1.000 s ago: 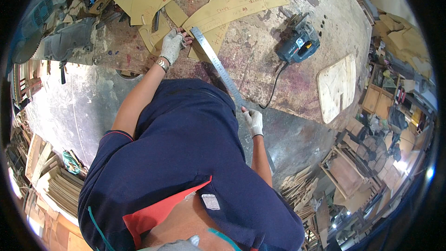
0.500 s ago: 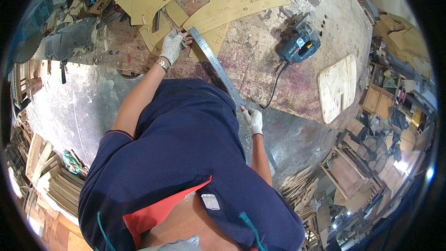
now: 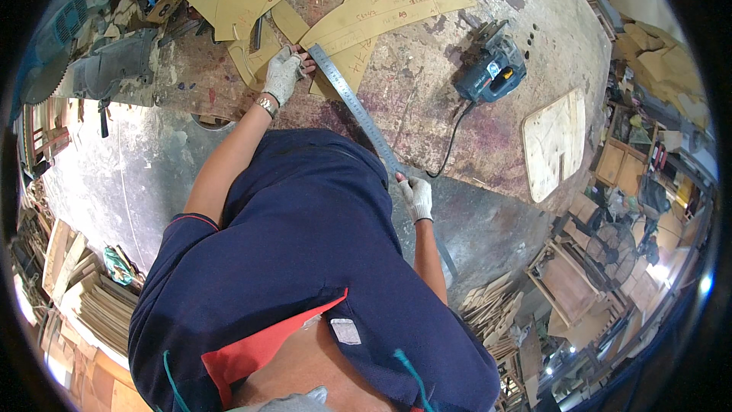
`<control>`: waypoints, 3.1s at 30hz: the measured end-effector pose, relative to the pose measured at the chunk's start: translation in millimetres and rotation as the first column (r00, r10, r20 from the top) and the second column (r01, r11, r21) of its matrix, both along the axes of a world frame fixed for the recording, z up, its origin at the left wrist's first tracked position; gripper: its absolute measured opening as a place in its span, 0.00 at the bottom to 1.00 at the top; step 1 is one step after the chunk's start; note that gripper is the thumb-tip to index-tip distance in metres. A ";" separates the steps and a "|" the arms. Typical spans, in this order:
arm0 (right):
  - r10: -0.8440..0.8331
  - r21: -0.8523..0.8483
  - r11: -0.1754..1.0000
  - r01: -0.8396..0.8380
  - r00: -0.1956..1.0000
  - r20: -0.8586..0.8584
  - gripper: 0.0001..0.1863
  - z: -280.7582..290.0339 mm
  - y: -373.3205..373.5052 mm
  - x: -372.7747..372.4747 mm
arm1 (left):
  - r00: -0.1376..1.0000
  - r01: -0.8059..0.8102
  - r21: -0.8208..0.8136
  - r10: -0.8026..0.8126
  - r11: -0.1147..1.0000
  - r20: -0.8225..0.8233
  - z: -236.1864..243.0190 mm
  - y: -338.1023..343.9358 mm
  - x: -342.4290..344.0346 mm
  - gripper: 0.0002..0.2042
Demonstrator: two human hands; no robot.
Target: The person uses a metal ruler and a square to measure and mark lines on a piece of wood. They then use a pencil to draw along the ruler and square to create straight lines on the wood.
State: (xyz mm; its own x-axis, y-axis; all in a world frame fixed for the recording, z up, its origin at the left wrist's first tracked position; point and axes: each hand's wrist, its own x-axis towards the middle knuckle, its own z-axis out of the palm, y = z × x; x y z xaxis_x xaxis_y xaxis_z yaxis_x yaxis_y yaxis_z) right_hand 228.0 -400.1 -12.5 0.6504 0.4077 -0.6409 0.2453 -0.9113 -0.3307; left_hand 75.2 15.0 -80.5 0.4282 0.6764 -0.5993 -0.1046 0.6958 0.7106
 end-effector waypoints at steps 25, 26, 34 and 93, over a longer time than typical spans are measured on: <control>-0.019 -0.012 1.000 0.019 1.000 -0.017 0.33 -8.6 -6.7 0.7 | 1.000 -0.013 -0.001 0.013 1.000 -0.003 -3.7 -0.8 1.2 0.17; -0.021 -0.008 1.000 0.021 1.000 -0.010 0.33 -9.8 -7.5 1.2 | 1.000 -0.021 -0.011 0.022 1.000 0.018 -6.3 -1.0 0.3 0.16; 0.050 -0.027 0.998 -0.049 0.999 0.020 0.31 -10.3 -9.0 3.1 | 1.000 -0.012 -0.014 0.013 1.000 0.013 -4.8 0.3 1.5 0.17; -0.459 0.261 0.847 0.464 0.884 -0.082 0.29 -24.4 3.2 15.9 | 0.998 -0.059 -0.015 0.059 0.998 -0.026 -2.8 1.0 9.8 0.13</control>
